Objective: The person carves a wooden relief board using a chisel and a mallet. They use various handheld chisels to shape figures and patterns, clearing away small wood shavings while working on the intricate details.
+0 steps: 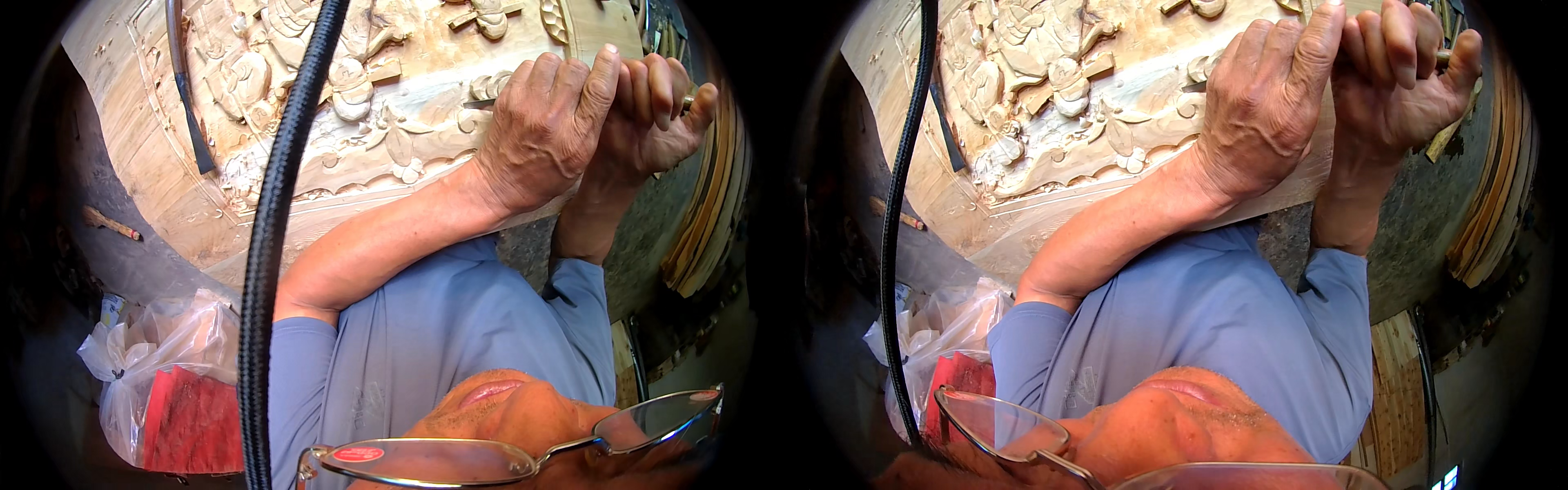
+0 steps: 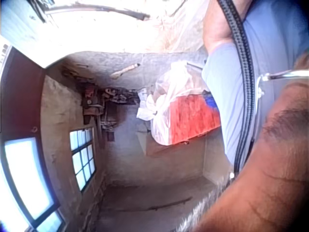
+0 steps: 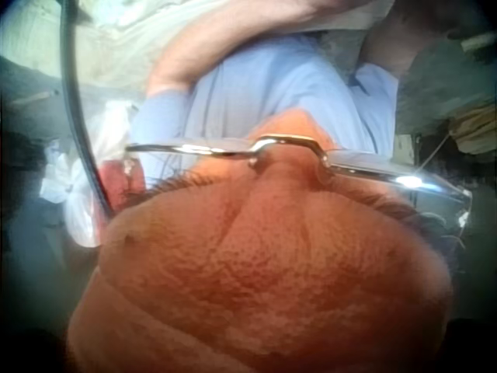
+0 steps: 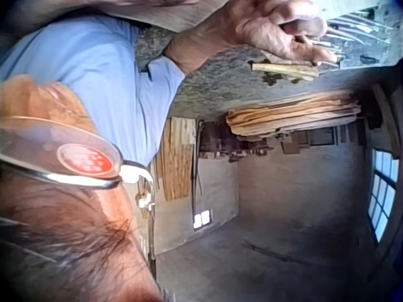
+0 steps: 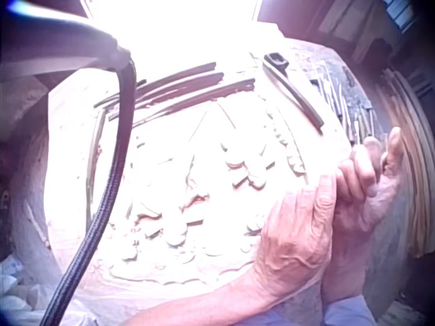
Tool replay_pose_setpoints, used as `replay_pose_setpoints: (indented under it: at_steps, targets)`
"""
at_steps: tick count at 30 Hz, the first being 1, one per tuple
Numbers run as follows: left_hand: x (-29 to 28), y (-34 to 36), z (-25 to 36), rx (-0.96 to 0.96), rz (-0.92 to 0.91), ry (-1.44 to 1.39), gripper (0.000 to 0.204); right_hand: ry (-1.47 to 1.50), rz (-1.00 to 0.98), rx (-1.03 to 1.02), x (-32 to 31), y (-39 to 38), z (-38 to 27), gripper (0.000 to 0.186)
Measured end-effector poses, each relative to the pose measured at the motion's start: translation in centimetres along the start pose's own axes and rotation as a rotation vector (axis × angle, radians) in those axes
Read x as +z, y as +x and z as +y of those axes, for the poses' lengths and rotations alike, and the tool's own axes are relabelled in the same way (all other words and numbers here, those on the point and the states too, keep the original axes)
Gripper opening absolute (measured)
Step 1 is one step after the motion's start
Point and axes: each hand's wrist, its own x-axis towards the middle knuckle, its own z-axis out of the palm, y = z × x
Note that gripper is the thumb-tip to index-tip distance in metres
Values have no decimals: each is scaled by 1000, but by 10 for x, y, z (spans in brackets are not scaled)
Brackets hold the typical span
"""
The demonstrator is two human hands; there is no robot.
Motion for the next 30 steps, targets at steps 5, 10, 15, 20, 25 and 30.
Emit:
replay_pose_setpoints:
  at_steps: [5,10,15,20,25,30]
  targets:
    - [0,1,1,-8,-12,0,60,41,-33,4,-9,2,1,50]
    - [-2,2,0,-13,-14,19,60,46,-30,-2,-11,3,4,50]
    - [-6,2,6,35,41,-28,60,48,-80,-46,18,0,8,50]
    - [2,8,4,102,227,-47,65,108,-175,83,16,41,-12,36]
    - [0,7,-3,19,179,12,67,52,-281,-75,16,64,8,57]
    - [-4,3,-11,-27,135,75,68,-263,48,51,51,70,17,60]
